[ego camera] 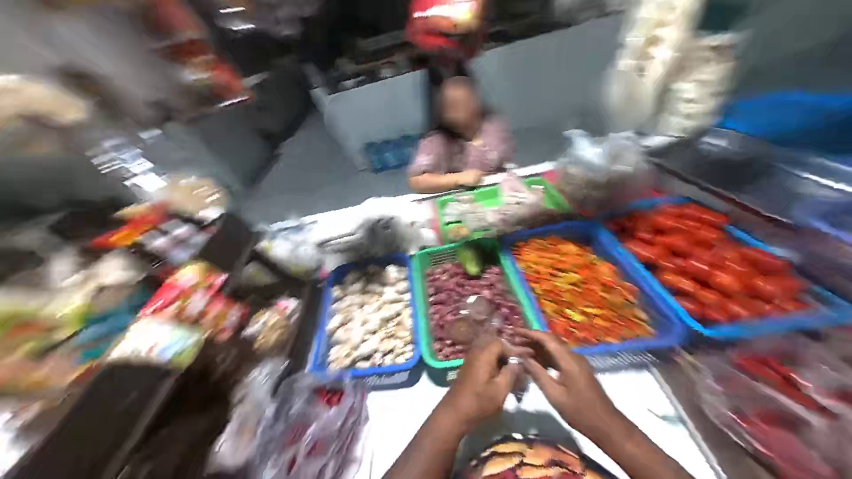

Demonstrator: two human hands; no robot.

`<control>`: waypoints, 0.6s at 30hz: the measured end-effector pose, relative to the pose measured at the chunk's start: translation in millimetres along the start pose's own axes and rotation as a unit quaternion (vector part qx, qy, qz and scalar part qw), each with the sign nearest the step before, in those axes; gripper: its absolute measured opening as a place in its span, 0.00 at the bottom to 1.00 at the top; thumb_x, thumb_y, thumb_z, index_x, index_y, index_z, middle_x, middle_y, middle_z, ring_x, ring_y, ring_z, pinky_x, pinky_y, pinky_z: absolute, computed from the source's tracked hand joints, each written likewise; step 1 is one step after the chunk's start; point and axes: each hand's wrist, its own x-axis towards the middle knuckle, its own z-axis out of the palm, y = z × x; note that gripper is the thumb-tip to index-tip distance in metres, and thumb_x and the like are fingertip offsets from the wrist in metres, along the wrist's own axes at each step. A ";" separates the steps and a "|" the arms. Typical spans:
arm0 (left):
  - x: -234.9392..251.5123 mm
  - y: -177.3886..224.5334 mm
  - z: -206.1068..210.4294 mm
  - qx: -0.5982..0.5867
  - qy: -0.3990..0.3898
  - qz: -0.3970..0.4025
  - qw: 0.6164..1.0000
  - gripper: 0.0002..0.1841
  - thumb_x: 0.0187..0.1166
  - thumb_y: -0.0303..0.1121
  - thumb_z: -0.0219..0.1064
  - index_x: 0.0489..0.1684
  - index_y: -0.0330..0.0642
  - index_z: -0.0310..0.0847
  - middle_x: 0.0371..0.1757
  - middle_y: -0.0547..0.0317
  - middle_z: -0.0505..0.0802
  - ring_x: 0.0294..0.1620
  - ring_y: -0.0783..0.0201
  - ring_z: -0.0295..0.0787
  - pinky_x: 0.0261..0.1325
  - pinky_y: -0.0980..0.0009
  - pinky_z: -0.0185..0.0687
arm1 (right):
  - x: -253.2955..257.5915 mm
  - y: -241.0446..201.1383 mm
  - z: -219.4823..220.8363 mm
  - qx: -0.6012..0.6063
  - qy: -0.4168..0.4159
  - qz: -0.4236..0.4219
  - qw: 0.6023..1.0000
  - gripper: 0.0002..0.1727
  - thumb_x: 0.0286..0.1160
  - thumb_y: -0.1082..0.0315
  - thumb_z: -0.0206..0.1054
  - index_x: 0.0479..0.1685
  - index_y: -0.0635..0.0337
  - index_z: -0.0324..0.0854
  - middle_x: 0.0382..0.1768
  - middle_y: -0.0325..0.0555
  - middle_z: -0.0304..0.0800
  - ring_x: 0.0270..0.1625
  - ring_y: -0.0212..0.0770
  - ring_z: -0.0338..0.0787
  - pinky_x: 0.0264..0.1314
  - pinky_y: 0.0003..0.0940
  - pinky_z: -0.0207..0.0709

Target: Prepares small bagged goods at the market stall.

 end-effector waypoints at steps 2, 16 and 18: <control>-12.5 4.6 -8.2 0.004 0.034 -0.005 0.999 0.09 0.79 0.26 0.66 0.49 0.33 0.88 0.48 0.49 0.93 0.51 0.60 0.91 0.62 0.60 0.87 | 3.6 -1.9 9.4 0.003 -0.038 -0.039 0.999 0.30 0.70 0.68 0.74 0.75 0.65 0.76 0.60 0.45 0.92 0.55 0.33 0.94 0.59 0.35 0.92; -138.8 40.1 9.9 -0.096 0.497 -0.190 0.841 0.25 0.73 0.21 0.65 0.71 0.32 0.70 0.31 0.48 0.89 0.29 0.58 0.87 0.37 0.59 0.87 | 7.3 -41.3 115.2 0.308 -0.290 -0.081 0.903 0.25 0.62 0.84 0.74 0.56 0.61 0.68 0.47 0.34 0.87 0.45 0.30 0.91 0.54 0.32 0.90; -147.2 48.8 11.1 -0.048 0.516 -0.201 0.831 0.26 0.71 0.20 0.66 0.71 0.32 0.70 0.31 0.49 0.89 0.29 0.58 0.87 0.38 0.59 0.87 | 5.6 -43.5 124.3 0.334 -0.324 -0.090 0.881 0.24 0.63 0.85 0.72 0.52 0.56 0.66 0.42 0.31 0.86 0.42 0.28 0.89 0.50 0.30 0.88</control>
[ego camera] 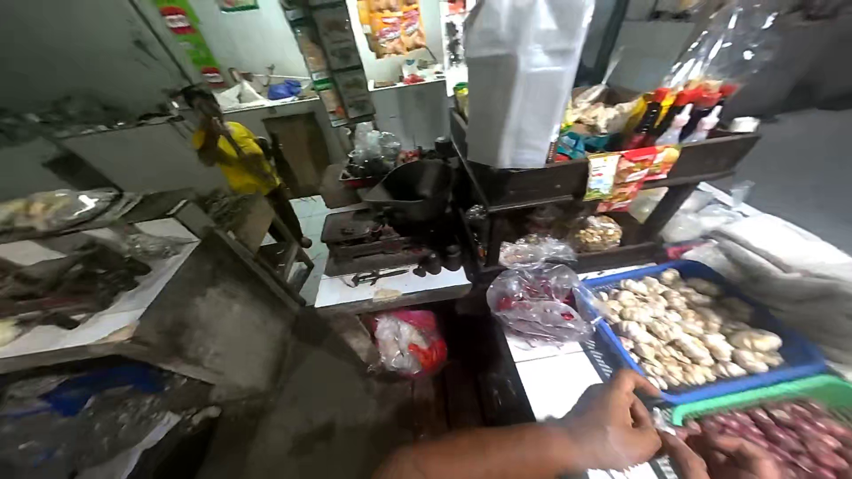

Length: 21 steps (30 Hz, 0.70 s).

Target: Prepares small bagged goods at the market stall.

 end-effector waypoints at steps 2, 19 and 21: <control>-3.9 2.7 -3.4 0.041 0.011 0.023 0.999 0.26 0.71 0.20 0.66 0.72 0.32 0.70 0.33 0.50 0.90 0.31 0.58 0.88 0.38 0.58 0.88 | 2.7 -1.1 0.5 0.018 -0.046 0.000 0.999 0.23 0.64 0.85 0.69 0.51 0.54 0.65 0.42 0.29 0.87 0.43 0.28 0.89 0.50 0.30 0.89; 51.7 3.5 35.0 0.029 -0.221 -0.143 0.964 0.13 0.80 0.34 0.67 0.43 0.29 0.87 0.34 0.46 0.91 0.30 0.58 0.89 0.39 0.57 0.88 | -21.1 -0.8 -54.9 -0.082 0.071 0.029 0.994 0.18 0.66 0.83 0.73 0.51 0.61 0.73 0.42 0.33 0.88 0.43 0.28 0.90 0.53 0.32 0.90; 59.1 3.9 45.2 0.031 -0.246 -0.144 0.958 0.12 0.79 0.35 0.69 0.42 0.31 0.87 0.33 0.48 0.91 0.28 0.59 0.88 0.37 0.59 0.88 | -25.6 -9.7 -59.0 -0.127 0.108 0.047 0.985 0.17 0.66 0.82 0.73 0.50 0.62 0.74 0.40 0.33 0.89 0.40 0.27 0.90 0.49 0.30 0.90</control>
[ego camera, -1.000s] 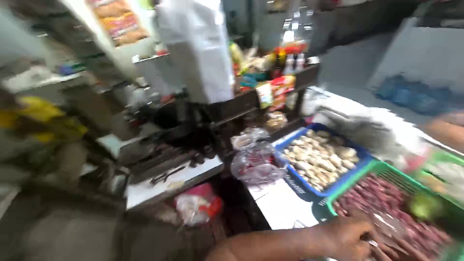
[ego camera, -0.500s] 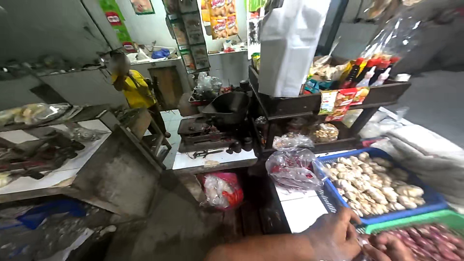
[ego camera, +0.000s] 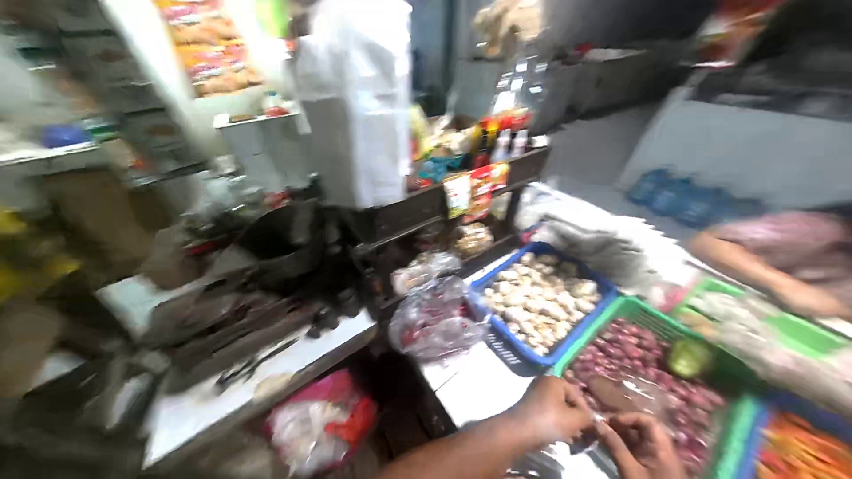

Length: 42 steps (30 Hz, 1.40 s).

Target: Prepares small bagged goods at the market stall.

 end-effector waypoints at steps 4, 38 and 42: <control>20.7 -5.6 17.3 0.173 -0.003 0.196 0.965 0.09 0.76 0.33 0.70 0.40 0.35 0.87 0.42 0.48 0.92 0.45 0.57 0.91 0.53 0.57 0.88 | -3.4 -5.5 -4.4 -0.028 0.121 0.083 0.989 0.15 0.66 0.79 0.74 0.48 0.66 0.76 0.34 0.42 0.89 0.33 0.34 0.90 0.41 0.35 0.90; 103.4 65.0 6.2 0.007 -0.051 0.479 0.876 0.06 0.78 0.28 0.67 0.43 0.38 0.89 0.41 0.60 0.94 0.38 0.68 0.93 0.43 0.68 0.95 | 28.3 -7.5 -12.9 -0.245 0.253 -0.086 0.932 0.18 0.88 0.59 0.56 0.40 0.56 0.90 0.49 0.42 0.93 0.59 0.37 0.90 0.65 0.40 0.85; 107.1 92.9 -1.2 -0.057 -0.047 0.450 0.890 0.25 0.75 0.32 0.73 0.66 0.29 0.71 0.49 0.52 0.92 0.42 0.61 0.92 0.43 0.66 0.92 | 52.2 -38.6 -14.3 -0.251 0.320 -0.062 0.911 0.17 0.85 0.57 0.58 0.38 0.54 0.90 0.43 0.40 0.90 0.52 0.36 0.87 0.57 0.37 0.84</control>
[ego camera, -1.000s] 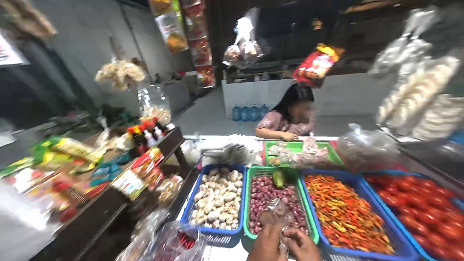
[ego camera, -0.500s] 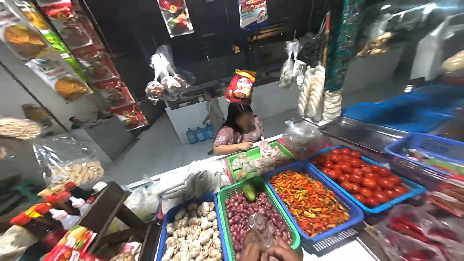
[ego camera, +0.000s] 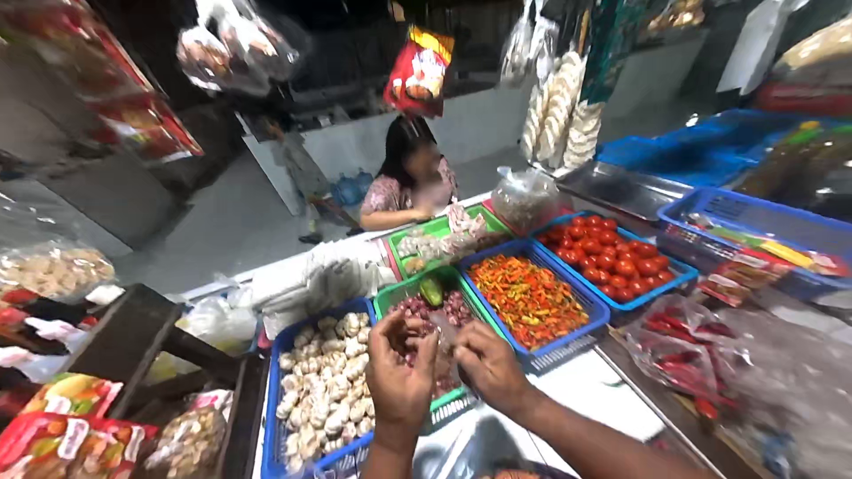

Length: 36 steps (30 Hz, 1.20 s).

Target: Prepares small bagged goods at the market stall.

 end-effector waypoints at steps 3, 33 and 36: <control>-3.0 -4.0 5.5 -0.013 0.006 -0.037 0.999 0.17 0.72 0.35 0.78 0.51 0.33 0.84 0.43 0.54 0.94 0.39 0.61 0.93 0.43 0.65 0.94 | 9.0 -10.5 0.0 -0.047 0.023 0.004 0.999 0.15 0.85 0.58 0.59 0.41 0.52 0.92 0.43 0.37 0.90 0.51 0.33 0.87 0.56 0.34 0.84; 25.0 6.9 64.9 -0.066 -0.020 -0.062 0.996 0.09 0.80 0.28 0.70 0.50 0.30 0.83 0.38 0.52 0.93 0.33 0.62 0.91 0.39 0.66 0.93 | 94.1 -1.7 -54.1 0.259 -0.112 0.129 0.951 0.10 0.86 0.67 0.58 0.42 0.63 0.83 0.32 0.43 0.87 0.33 0.34 0.86 0.37 0.29 0.82; 31.5 3.7 68.8 -0.044 0.007 -0.052 0.998 0.06 0.81 0.25 0.68 0.46 0.31 0.86 0.37 0.52 0.93 0.34 0.62 0.91 0.40 0.67 0.92 | 105.6 6.4 -53.9 0.280 -0.140 0.111 0.943 0.11 0.88 0.66 0.57 0.43 0.63 0.81 0.33 0.44 0.86 0.34 0.35 0.85 0.37 0.30 0.81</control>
